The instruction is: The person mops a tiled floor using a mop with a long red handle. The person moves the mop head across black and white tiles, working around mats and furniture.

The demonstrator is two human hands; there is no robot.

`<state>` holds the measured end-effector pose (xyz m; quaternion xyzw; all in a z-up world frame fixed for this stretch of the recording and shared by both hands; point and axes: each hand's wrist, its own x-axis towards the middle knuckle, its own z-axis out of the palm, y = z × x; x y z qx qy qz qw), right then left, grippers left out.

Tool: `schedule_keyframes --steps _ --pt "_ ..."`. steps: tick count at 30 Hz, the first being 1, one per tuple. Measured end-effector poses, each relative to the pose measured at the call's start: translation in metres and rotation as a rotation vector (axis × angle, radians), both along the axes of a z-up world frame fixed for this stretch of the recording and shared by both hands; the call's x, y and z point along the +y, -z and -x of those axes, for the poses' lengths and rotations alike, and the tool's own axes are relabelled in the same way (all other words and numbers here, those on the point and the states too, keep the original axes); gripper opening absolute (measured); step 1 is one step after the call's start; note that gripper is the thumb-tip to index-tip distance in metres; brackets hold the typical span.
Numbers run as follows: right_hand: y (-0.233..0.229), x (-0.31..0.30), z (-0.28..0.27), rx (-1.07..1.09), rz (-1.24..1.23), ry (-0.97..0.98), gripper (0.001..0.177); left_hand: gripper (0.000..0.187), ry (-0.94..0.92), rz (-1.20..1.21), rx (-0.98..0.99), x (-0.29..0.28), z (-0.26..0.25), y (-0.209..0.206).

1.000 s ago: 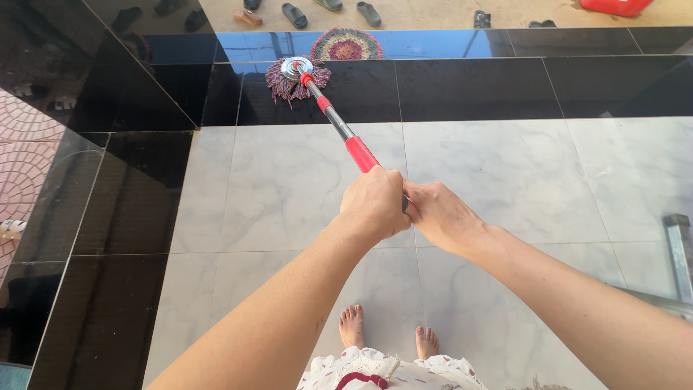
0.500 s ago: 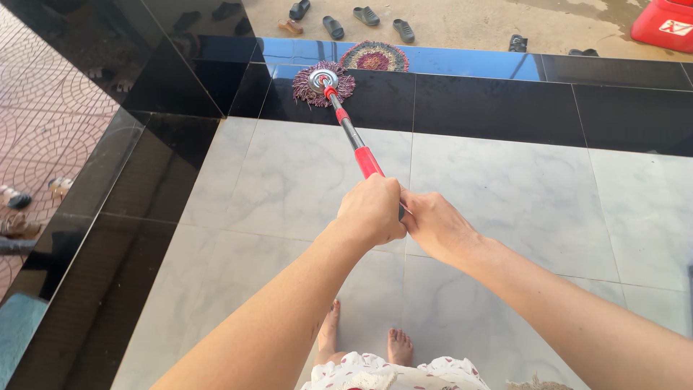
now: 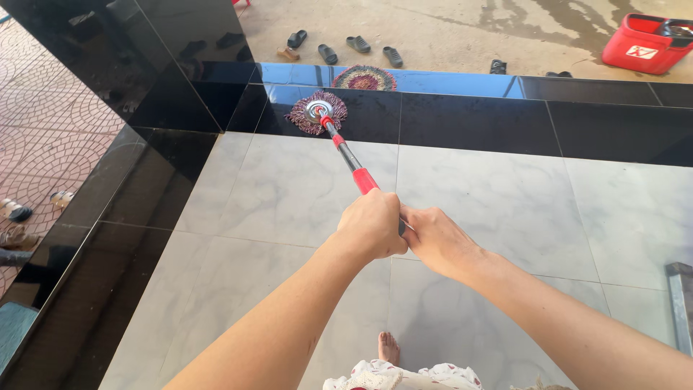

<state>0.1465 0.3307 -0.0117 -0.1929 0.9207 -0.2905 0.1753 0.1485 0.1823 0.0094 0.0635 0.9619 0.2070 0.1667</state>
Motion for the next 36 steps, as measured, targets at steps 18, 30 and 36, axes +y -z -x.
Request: schedule_keyframes --steps 18,30,36 --pt "-0.01 0.005 -0.202 0.122 0.051 -0.054 0.018 0.025 0.038 -0.08 0.116 -0.006 -0.207 -0.012" --pt "-0.04 0.028 -0.283 0.088 -0.065 -0.033 0.021 0.022 -0.023 -0.054 0.088 0.023 -0.283 -0.028" --pt "-0.047 0.07 -0.313 0.133 -0.084 -0.058 0.027 0.022 -0.033 -0.078 0.158 0.064 -0.314 -0.032"
